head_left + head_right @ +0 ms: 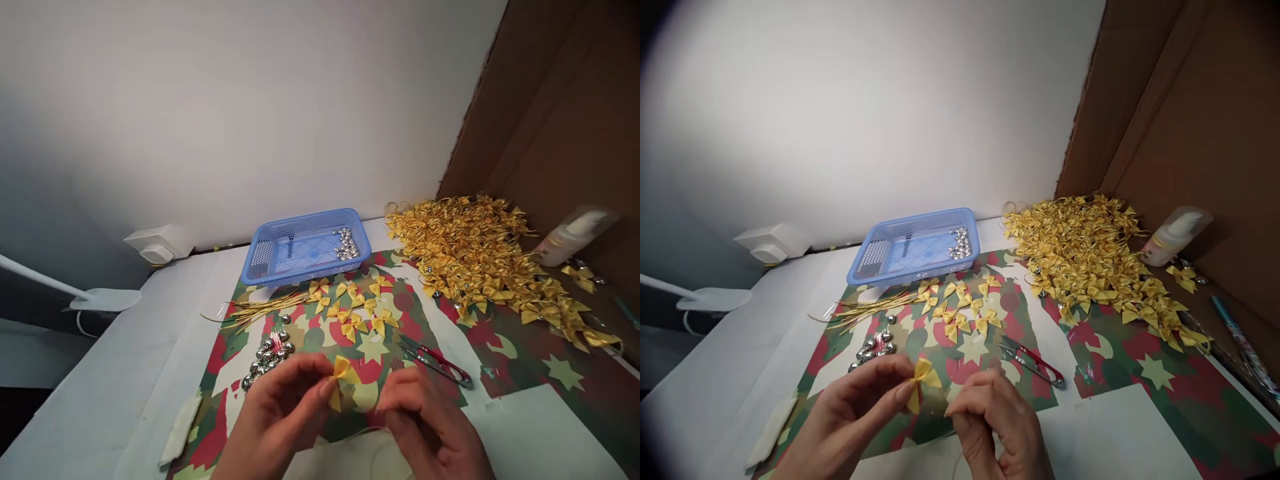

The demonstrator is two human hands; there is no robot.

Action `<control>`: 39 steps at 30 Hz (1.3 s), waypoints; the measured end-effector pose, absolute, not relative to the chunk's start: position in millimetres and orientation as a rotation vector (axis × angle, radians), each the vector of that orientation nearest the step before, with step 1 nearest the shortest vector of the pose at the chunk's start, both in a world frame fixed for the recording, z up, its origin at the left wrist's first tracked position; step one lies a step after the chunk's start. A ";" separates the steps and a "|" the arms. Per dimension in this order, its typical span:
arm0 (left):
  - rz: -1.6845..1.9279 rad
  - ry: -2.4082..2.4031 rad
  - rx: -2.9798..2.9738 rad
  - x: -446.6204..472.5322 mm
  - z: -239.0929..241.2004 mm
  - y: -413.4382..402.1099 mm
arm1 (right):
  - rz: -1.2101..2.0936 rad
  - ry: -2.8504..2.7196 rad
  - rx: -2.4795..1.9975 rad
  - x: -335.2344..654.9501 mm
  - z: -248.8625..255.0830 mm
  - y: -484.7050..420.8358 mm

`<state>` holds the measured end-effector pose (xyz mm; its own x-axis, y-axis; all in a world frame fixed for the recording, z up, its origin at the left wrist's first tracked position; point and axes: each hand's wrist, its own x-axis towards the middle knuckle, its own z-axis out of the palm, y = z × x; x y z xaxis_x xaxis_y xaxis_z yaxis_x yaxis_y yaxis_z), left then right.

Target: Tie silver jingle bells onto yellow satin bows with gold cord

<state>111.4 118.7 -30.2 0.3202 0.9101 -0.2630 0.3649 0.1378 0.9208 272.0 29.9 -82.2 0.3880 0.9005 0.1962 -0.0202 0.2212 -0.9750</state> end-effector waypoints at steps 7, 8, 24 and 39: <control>0.603 0.997 0.977 104.3 -26.4 91.7 | 0.793 -1.198 -1.106 268.6 -66.9 35.4; 0.613 0.985 0.948 102.4 -27.6 90.7 | 0.805 -1.209 -1.115 266.1 -66.1 35.2; 0.652 0.826 0.134 84.2 -36.9 78.9 | 0.649 -1.355 -1.249 250.3 -69.8 26.1; 0.677 0.767 -0.135 87.3 -29.8 77.7 | 0.370 -1.540 -1.247 236.0 -70.1 31.2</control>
<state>87.3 77.7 -29.8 0.5212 0.5157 -0.6800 -0.6103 0.7822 0.1254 236.0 31.2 -70.1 0.1173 0.8418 0.5269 0.5102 0.4042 -0.7592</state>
